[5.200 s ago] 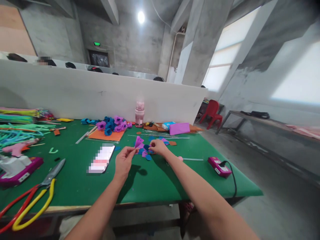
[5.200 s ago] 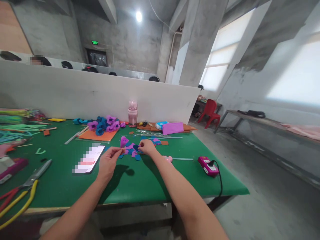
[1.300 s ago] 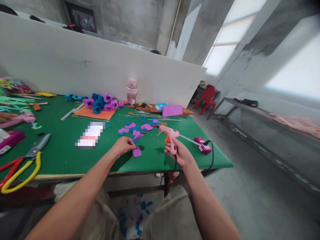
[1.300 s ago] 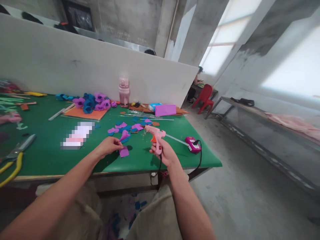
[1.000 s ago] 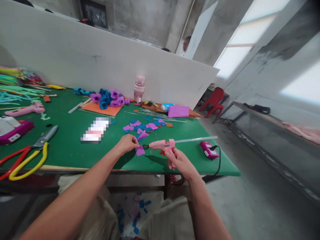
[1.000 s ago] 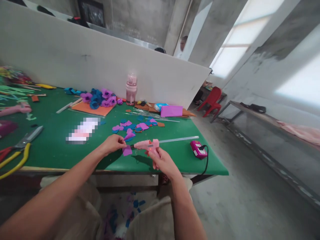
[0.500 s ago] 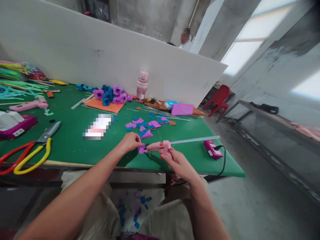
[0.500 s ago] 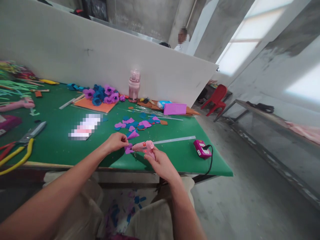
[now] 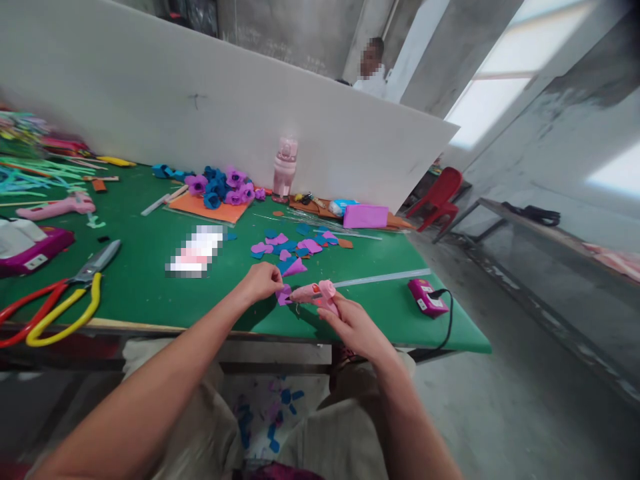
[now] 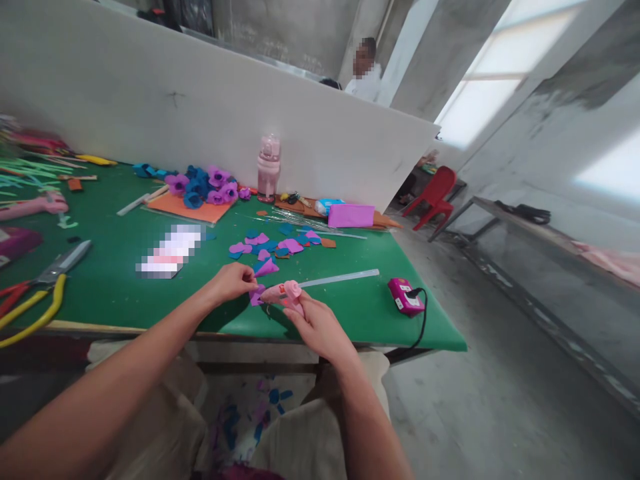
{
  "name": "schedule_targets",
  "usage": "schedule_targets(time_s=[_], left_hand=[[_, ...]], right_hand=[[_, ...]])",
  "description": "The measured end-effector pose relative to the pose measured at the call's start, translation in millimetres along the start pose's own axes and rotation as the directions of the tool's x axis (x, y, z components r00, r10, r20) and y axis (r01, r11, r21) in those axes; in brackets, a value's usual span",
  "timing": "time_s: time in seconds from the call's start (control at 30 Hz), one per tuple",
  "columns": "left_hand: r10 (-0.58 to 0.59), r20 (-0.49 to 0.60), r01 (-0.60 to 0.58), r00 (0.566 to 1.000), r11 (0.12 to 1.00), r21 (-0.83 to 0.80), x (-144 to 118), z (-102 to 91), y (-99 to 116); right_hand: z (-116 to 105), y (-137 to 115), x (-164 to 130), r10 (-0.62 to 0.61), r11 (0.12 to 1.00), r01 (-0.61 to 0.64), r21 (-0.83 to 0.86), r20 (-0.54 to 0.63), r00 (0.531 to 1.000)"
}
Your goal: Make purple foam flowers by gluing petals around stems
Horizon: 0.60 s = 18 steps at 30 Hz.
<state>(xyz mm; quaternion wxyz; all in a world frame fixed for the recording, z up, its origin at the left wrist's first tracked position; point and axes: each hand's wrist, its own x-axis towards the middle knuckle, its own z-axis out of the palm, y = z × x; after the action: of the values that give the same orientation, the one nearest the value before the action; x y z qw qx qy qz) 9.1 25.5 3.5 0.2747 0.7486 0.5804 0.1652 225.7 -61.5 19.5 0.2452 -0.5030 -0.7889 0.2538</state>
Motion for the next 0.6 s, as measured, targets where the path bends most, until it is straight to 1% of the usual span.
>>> schedule_targets(time_s=[0.17,0.43,0.6], left_hand=[[0.013,-0.006,-0.013,1.000,1.000,-0.011,0.7,1.3,-2.0],[0.007,-0.013,-0.008,1.000,0.999,-0.038,2.1,3.0,-4.6],[0.021,-0.012,-0.021,1.000,1.000,-0.023,2.2,2.9,-4.3]], right_hand=[[1.6,0.4,0.9,-0.016,1.000,0.016,-0.021,0.010,1.000],[2.7,-0.7,1.1,0.001,1.000,0.000,-0.028,0.017,1.000],[3.0,-1.0,1.6,0.002,0.999,-0.001,-0.046,0.023,1.000]])
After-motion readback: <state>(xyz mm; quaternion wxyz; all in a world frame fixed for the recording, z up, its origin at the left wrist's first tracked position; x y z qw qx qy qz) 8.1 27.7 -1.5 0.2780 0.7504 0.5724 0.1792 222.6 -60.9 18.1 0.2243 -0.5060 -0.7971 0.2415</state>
